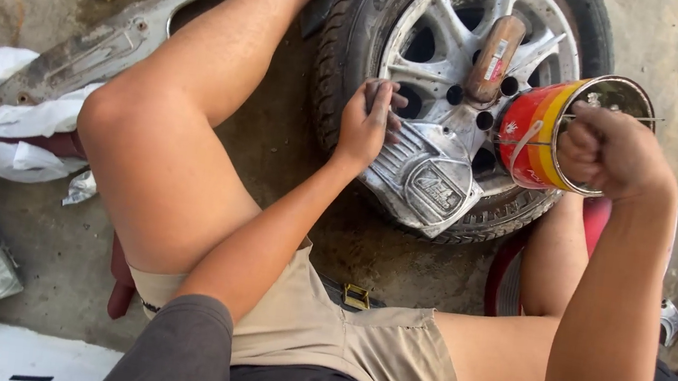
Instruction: Hand-sanding a metal engine cover component using sandpaper and a liquid solution.
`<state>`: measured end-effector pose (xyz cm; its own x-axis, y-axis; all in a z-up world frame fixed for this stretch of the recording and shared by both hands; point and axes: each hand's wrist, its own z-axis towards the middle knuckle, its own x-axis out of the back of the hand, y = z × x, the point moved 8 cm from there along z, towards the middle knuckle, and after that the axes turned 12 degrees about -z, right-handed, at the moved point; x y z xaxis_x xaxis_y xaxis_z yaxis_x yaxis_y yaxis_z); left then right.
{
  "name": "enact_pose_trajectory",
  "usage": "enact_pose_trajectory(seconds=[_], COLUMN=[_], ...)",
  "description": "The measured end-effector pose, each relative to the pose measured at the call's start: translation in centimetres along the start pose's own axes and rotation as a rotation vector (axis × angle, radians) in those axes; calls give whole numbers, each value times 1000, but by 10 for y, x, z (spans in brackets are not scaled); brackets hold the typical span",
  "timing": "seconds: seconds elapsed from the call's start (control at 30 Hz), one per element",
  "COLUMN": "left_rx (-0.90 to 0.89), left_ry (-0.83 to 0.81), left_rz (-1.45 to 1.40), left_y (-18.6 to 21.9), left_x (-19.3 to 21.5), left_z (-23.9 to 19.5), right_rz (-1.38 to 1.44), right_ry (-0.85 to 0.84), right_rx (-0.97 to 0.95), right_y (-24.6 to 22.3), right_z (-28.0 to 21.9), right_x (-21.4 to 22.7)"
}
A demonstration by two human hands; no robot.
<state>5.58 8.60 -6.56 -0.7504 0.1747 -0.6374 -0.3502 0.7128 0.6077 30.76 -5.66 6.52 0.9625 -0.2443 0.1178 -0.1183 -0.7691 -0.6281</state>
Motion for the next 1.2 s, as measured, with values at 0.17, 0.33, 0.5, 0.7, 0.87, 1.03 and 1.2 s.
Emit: enact_pose_trajectory(seconds=[0.17, 0.33, 0.5, 0.7, 0.87, 1.03, 1.2], left_rx=[57, 47, -48, -101, -61, 7, -2], left_ry=[55, 103, 161, 156, 206, 160, 120], left_rz=[169, 114, -18, -57, -50, -12, 8], left_y=[13, 18, 43, 54, 60, 49, 50], left_x=[5, 23, 21, 31, 30, 9, 5], left_z=[4, 9, 17, 15, 13, 5, -1], right_rz=[-739, -1389, -1778, -1327, -1154, -654, -922], right_ry=[305, 379, 393, 153, 878, 777, 351], right_rx=[145, 634, 511, 479, 551, -226, -543], right_y=[-26, 23, 57, -10, -26, 66, 117], right_z=[-22, -3, 44, 35, -23, 6, 63], right_x=[-137, -218, -240, -226, -28, 106, 86])
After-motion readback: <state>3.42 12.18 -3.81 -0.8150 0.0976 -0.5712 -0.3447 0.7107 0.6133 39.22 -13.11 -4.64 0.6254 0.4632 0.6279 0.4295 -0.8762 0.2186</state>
